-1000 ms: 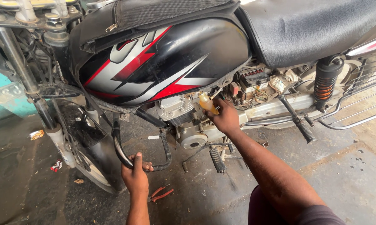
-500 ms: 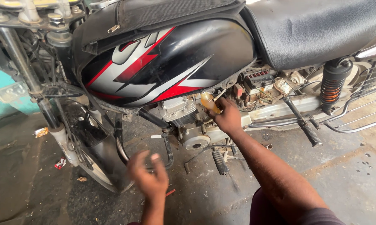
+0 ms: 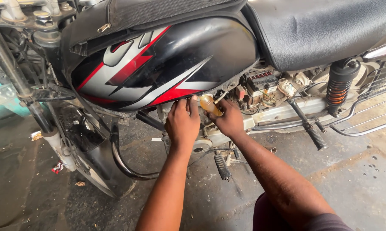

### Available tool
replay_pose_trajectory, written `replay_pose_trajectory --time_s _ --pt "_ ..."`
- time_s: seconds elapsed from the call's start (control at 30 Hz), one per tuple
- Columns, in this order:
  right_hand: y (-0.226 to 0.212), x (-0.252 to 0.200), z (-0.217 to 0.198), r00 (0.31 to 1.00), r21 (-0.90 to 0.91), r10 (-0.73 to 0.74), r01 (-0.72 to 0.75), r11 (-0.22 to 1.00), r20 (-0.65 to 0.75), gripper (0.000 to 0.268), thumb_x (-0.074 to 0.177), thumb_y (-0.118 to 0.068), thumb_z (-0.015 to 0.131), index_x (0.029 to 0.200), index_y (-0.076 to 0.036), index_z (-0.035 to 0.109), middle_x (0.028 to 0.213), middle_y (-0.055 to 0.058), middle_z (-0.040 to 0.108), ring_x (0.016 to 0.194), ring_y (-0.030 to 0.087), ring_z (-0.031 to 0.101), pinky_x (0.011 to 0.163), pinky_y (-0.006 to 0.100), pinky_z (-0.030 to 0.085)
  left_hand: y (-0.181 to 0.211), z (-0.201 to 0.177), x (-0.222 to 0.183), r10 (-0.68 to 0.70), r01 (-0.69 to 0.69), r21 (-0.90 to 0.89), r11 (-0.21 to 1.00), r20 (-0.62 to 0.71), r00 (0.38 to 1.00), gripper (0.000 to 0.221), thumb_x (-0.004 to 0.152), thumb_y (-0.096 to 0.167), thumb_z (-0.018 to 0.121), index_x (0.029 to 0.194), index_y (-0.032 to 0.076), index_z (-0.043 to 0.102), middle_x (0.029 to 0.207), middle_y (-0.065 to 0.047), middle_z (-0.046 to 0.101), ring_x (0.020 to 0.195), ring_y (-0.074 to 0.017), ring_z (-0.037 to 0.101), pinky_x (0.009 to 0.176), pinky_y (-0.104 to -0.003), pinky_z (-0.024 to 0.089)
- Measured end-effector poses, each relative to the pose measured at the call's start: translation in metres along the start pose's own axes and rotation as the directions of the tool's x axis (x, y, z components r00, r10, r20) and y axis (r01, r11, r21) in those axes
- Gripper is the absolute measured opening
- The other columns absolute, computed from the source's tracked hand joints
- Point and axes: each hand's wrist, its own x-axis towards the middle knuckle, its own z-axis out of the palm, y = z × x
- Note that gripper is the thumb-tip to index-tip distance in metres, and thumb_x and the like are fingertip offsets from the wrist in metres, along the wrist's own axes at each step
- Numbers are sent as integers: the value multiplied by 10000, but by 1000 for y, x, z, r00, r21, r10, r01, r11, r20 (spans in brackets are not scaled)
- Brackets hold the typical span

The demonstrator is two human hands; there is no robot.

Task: Cleaning motorcycle engine components and reattaching side panels in a workshop environment.

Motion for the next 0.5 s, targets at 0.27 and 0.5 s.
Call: replay_pose_trajectory --time_s 0.27,0.5 --pt "-5 0 0 999 -16 39 -39 999 25 480 769 -378 869 1049 -29 698 927 114 676 862 301 656 740 418 523 20 -19 8 -94 89 57 994 82 992 450 970 477 614 797 71 700 802 -113 732 765 -361 715 678 -508 530" --pt "-3 0 2 1000 4 12 -12 1000 18 469 775 -374 860 1044 -26 695 924 107 677 852 285 661 730 408 531 19 -21 11 -113 91 118 989 199 973 447 971 484 579 822 89 727 804 -107 746 783 -359 734 702 -503 546"
